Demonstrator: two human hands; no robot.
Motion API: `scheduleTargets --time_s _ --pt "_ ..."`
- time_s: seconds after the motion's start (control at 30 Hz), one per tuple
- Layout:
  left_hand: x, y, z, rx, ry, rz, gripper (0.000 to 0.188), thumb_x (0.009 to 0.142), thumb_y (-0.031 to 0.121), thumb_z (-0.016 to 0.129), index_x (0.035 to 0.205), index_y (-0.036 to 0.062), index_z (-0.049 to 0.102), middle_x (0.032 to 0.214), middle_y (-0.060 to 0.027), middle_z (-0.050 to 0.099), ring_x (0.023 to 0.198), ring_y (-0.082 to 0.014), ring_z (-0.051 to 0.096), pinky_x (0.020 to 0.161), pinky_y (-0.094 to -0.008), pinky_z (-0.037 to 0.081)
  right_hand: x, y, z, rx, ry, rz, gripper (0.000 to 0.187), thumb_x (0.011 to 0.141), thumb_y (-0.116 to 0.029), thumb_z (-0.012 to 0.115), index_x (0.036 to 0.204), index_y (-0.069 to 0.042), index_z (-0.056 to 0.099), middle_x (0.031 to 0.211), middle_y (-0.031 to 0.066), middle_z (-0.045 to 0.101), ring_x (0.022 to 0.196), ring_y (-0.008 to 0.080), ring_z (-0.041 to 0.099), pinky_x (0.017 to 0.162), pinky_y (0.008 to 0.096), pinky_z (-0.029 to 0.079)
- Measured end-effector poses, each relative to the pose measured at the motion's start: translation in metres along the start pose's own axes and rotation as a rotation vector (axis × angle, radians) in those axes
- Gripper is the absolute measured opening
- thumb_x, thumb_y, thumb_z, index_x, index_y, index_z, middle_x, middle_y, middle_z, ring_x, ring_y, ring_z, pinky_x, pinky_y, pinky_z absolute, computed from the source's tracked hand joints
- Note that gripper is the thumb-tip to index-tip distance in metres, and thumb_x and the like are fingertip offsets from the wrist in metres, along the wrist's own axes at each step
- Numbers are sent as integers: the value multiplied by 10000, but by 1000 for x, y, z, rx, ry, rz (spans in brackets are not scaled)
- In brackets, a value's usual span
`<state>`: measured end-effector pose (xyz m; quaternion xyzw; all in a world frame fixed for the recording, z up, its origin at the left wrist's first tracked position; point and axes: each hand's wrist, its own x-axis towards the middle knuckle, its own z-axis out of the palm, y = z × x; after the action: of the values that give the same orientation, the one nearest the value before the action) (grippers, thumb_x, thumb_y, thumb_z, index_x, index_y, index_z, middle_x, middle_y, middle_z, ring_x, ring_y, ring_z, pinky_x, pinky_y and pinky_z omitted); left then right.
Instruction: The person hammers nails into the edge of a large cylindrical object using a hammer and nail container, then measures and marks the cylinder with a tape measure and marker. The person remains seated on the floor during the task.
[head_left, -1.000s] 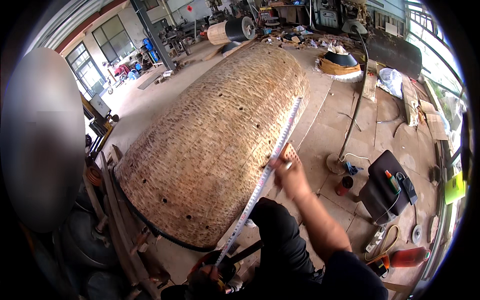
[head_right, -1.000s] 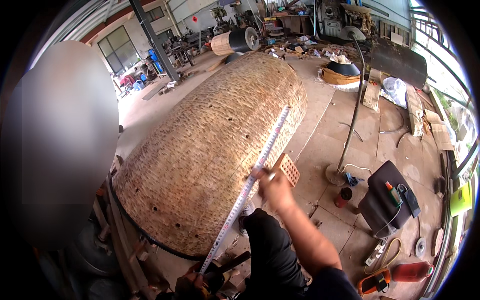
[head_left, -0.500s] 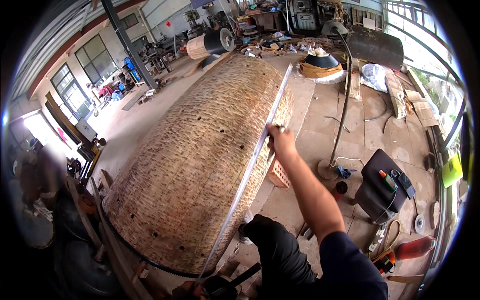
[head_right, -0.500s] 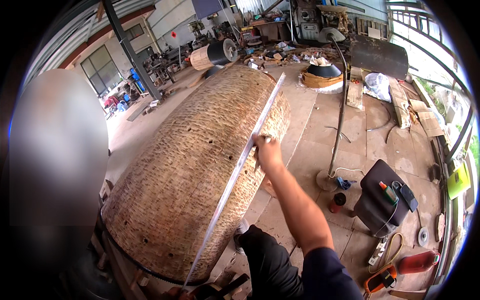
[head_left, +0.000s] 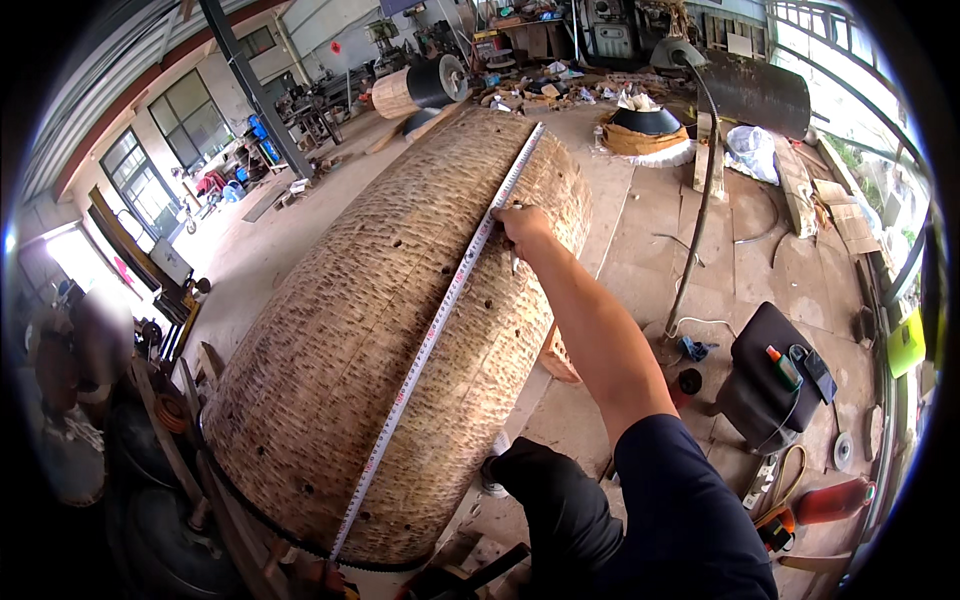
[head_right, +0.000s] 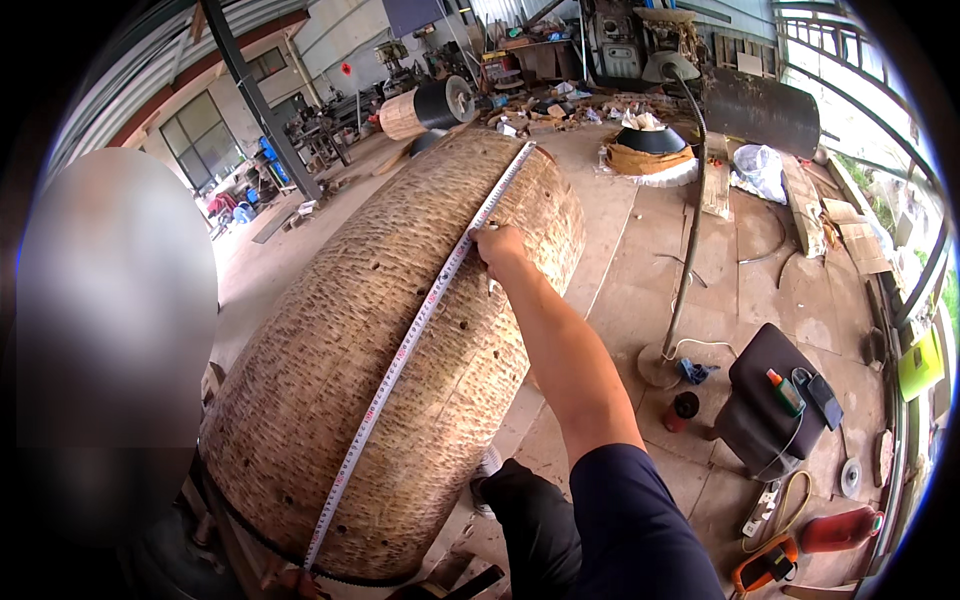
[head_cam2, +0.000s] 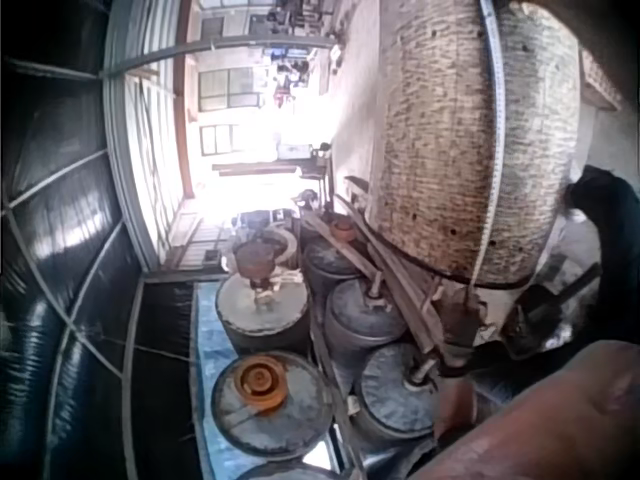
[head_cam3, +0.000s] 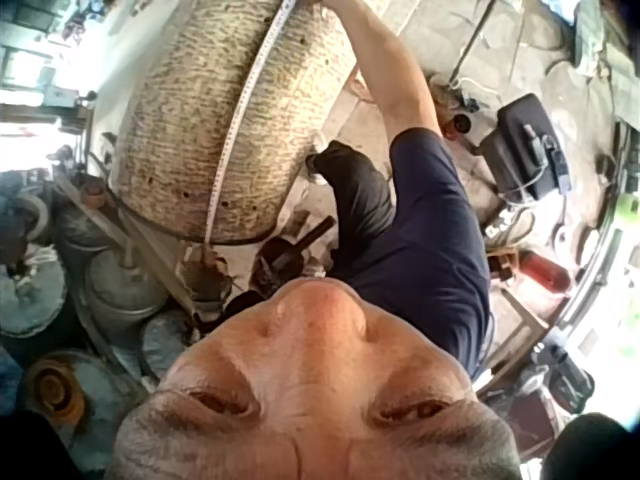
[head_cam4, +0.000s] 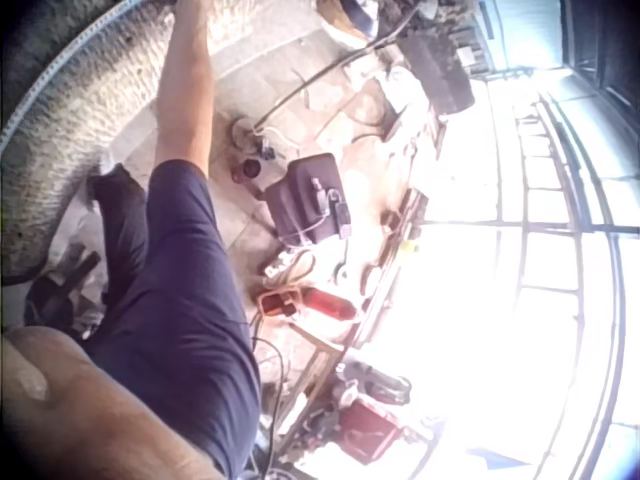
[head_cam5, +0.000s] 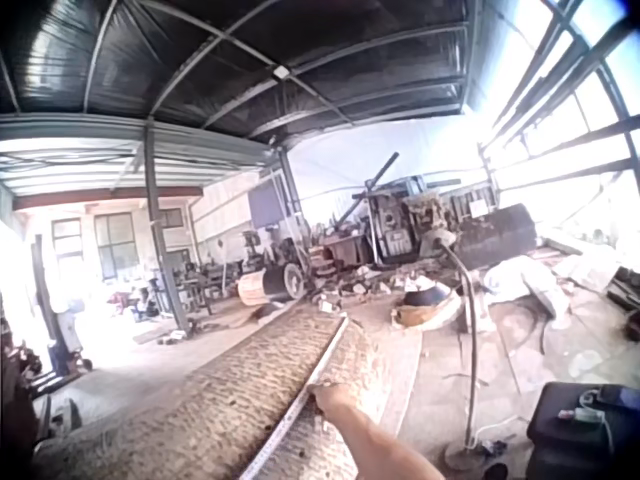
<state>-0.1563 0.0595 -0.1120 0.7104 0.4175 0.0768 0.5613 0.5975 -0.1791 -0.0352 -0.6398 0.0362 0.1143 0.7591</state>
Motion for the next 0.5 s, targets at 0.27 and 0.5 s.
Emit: scheduleTargets --time_s 0.27,0.5 --pt "-1 66 15 -649 -489 253 479 1068 438 381 1304 51 535 981 -152 629 564 -273 505 574 -443 467 -17 -12 1 166 -27 0 203 867 -136 753 811 27 646 714 95 593 544 206 546 434 388 402" --pt "-14 140 47 1471 211 1250 259 1012 233 522 1213 70 545 892 -104 581 768 -290 564 707 -440 506 7 -11 -3 47 -32 20 183 863 -144 763 835 19 685 705 110 665 536 217 604 445 385 422"
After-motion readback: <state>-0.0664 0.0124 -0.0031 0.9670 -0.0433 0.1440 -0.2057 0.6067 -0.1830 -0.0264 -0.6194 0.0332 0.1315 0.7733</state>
